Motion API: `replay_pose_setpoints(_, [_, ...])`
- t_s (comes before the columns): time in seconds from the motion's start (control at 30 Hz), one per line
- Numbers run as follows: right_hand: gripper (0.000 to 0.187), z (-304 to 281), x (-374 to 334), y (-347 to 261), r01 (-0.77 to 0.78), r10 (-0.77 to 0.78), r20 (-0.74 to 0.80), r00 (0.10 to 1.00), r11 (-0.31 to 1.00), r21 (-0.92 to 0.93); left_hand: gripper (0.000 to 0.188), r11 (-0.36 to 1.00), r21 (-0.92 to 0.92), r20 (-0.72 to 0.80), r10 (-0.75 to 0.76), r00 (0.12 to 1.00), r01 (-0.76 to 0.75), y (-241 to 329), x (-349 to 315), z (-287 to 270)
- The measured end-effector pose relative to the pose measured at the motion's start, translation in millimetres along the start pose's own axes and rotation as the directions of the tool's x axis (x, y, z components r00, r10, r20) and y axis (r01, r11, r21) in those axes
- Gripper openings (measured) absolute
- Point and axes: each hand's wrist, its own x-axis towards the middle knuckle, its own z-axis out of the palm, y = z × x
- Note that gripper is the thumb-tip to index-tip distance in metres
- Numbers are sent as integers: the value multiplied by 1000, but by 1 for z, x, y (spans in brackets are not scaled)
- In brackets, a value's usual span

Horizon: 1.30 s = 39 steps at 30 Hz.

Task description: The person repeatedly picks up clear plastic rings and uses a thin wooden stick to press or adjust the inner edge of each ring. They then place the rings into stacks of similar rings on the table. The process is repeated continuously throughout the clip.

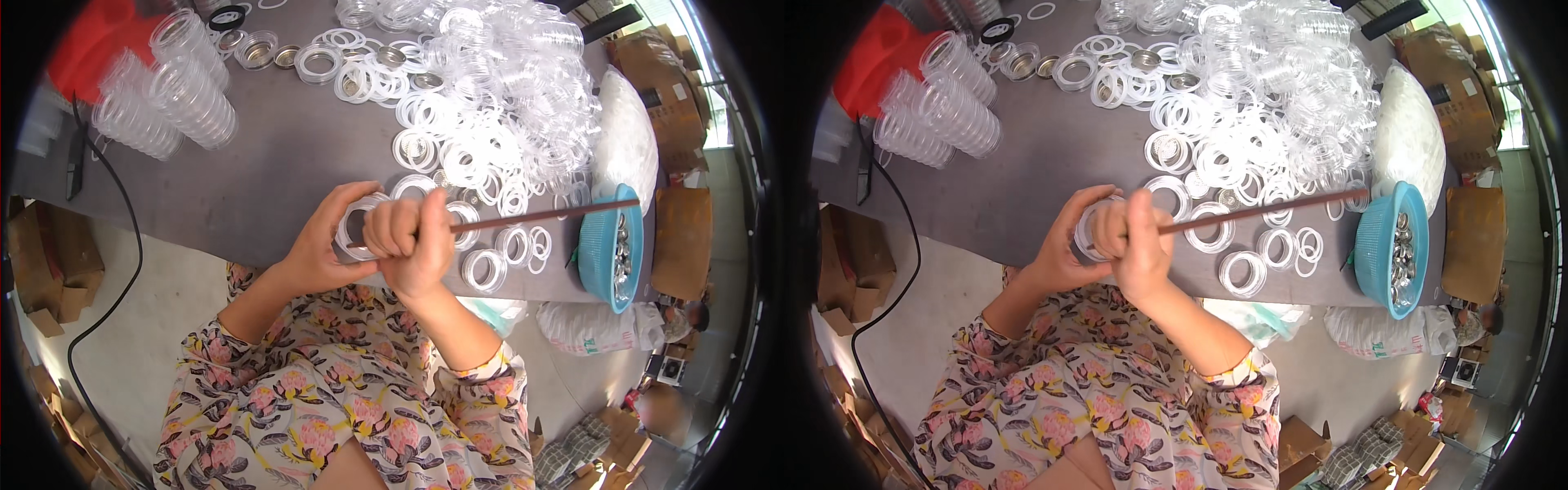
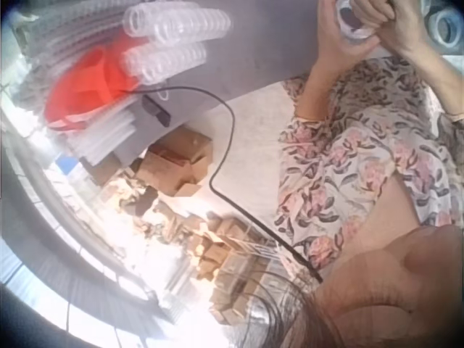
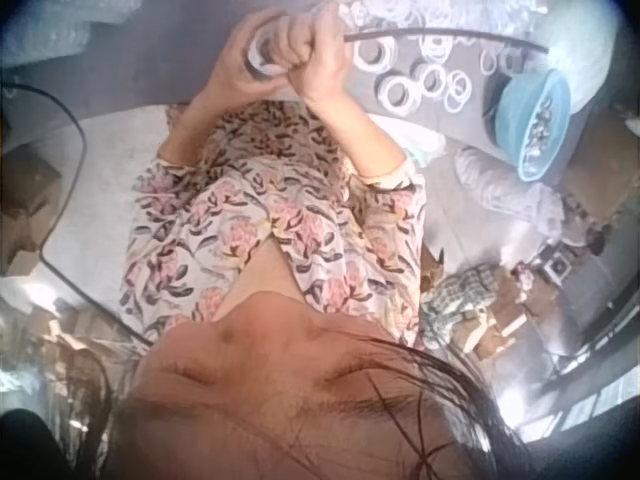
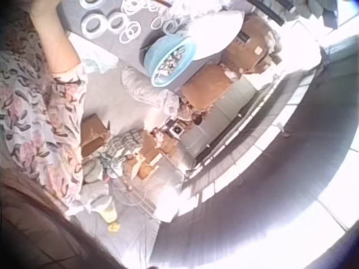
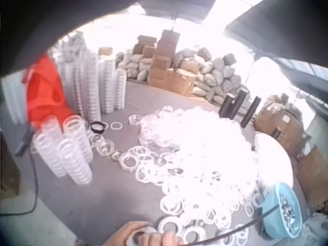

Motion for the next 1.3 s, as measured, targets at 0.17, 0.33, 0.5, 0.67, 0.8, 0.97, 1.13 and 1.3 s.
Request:
replay_pose_setpoints(0.17, [55,8,39,-2,182,-171,68,983,955,-234,85,993,-114,-60,-48,997,41,-1,-6,9])
replay_pose_setpoints(0.33, [54,-7,26,-31,-39,54,38,998,945,-324,83,986,-157,-90,-77,993,62,-2,-10,10])
replay_pose_setpoints(0.5, [57,-2,10,-26,-114,98,-100,990,978,-173,83,991,-125,-62,-56,997,47,0,-6,10])
replay_pose_setpoints(0.67, [55,24,19,-6,-56,50,-33,998,971,-233,80,999,-43,-55,7,998,-9,-6,-11,10])
replay_pose_setpoints(0.8, [54,16,46,-2,-4,-4,-56,998,988,-157,80,988,-153,-55,-47,997,38,-5,-9,14])
replay_pose_setpoints(0.97, [55,-3,27,-28,41,-9,59,998,825,-564,84,975,-209,-91,-94,991,73,2,-8,17])
replay_pose_setpoints(1.13, [57,-7,6,-26,-55,46,-74,996,991,-124,84,978,-206,-55,-30,998,18,-9,-5,9])
replay_pose_setpoints(1.3, [58,-15,0,-20,174,-174,-43,984,985,-1,67,998,-54,-121,4,993,-11,-36,40,-40])
